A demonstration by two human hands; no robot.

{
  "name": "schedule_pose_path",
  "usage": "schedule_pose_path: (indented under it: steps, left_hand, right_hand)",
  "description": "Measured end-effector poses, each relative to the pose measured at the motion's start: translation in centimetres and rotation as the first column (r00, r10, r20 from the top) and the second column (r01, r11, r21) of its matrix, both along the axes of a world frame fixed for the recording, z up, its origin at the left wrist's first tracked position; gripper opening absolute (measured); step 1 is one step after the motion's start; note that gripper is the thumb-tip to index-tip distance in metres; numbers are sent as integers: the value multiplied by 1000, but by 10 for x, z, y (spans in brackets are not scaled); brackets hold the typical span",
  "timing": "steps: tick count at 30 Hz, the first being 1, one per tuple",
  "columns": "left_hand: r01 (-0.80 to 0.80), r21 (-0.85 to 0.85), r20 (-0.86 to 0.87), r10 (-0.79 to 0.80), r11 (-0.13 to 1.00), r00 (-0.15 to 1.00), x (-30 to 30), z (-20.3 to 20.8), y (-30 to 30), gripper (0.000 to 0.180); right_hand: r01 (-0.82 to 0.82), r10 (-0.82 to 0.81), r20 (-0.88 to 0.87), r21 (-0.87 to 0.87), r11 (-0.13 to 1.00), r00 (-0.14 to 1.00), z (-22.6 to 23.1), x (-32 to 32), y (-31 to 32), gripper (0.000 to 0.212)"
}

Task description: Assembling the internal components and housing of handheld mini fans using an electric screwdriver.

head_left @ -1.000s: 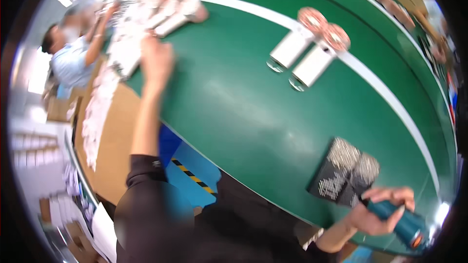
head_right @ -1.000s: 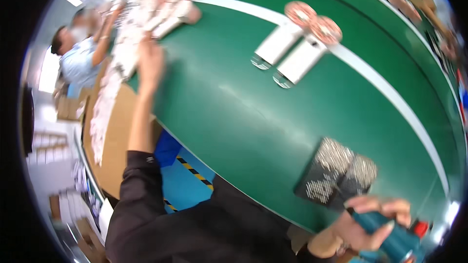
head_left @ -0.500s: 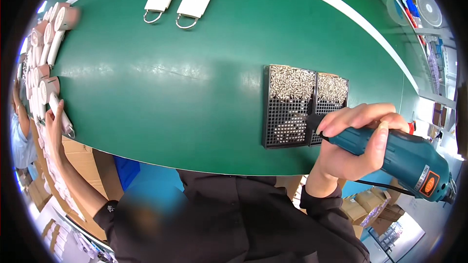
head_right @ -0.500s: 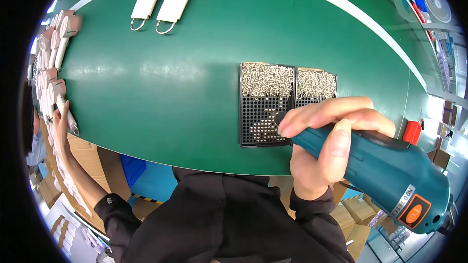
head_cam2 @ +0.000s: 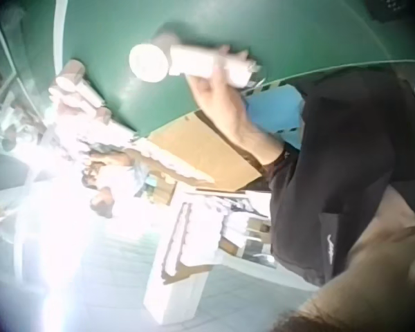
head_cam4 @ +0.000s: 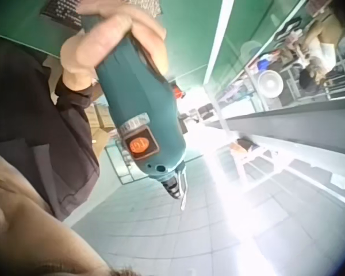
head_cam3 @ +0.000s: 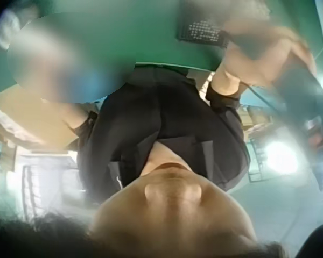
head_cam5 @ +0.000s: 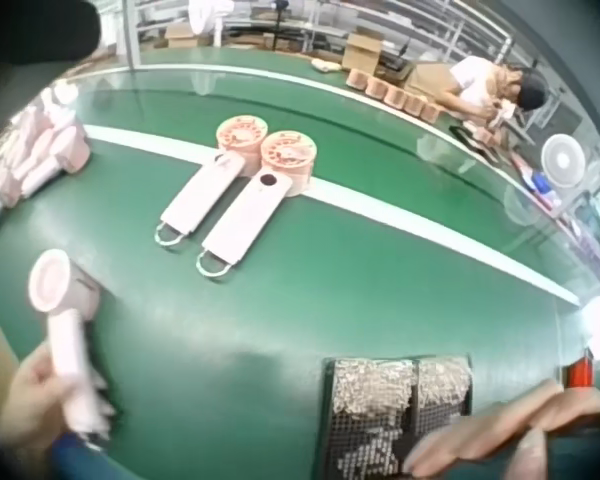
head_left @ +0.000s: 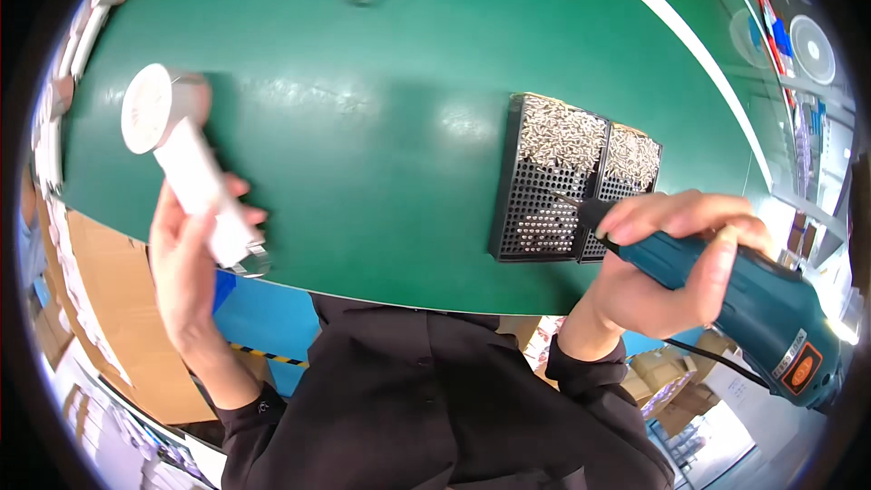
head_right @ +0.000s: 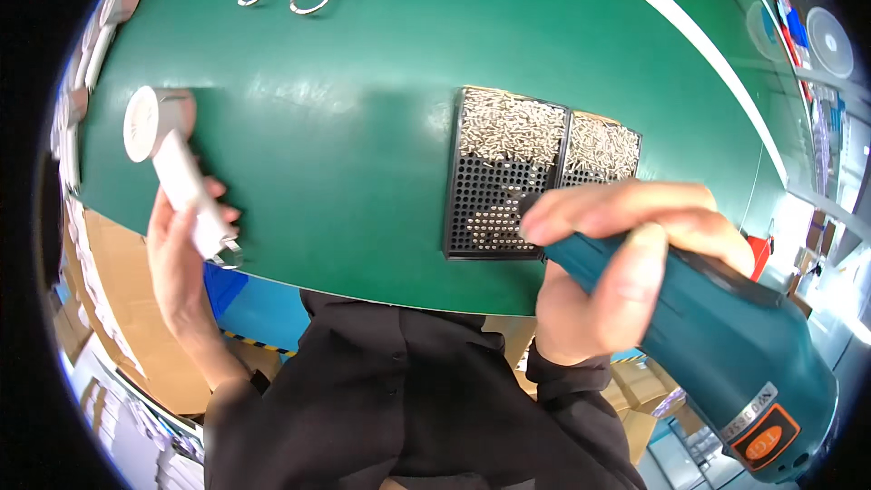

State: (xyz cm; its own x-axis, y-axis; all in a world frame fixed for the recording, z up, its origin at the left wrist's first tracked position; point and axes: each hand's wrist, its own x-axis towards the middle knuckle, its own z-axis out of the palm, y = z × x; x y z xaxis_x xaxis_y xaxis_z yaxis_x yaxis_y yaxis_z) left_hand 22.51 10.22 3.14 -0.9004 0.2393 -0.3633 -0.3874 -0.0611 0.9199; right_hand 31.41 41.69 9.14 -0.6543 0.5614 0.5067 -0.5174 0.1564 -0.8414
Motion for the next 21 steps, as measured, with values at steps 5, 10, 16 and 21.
schedule_pose_path:
  steps: [5, 10, 16, 21]
  left_hand:
    - [111, 263, 157, -156, 958, 975, 32, 9, 93, 60]
    - [232, 281, 107, -271, 931, 957, 48, 7, 129, 60]
    - [247, 269, 99, -282, 931, 954, 47, 4, 133, 59]
    - [232, 264, 100, -266, 936, 959, 48, 4, 133, 58]
  right_hand:
    - [-26, 28, -114, 19, 999, 993, 3, 17, 8, 23]
    - [-185, 157, -271, -81, 979, 950, 16, 18, -26, 31]
    - [-213, 208, -271, 11, 977, 940, 13, 9, -52, 30]
    - [-200, 210, -220, 69, 977, 953, 1, 7, -62, 29]
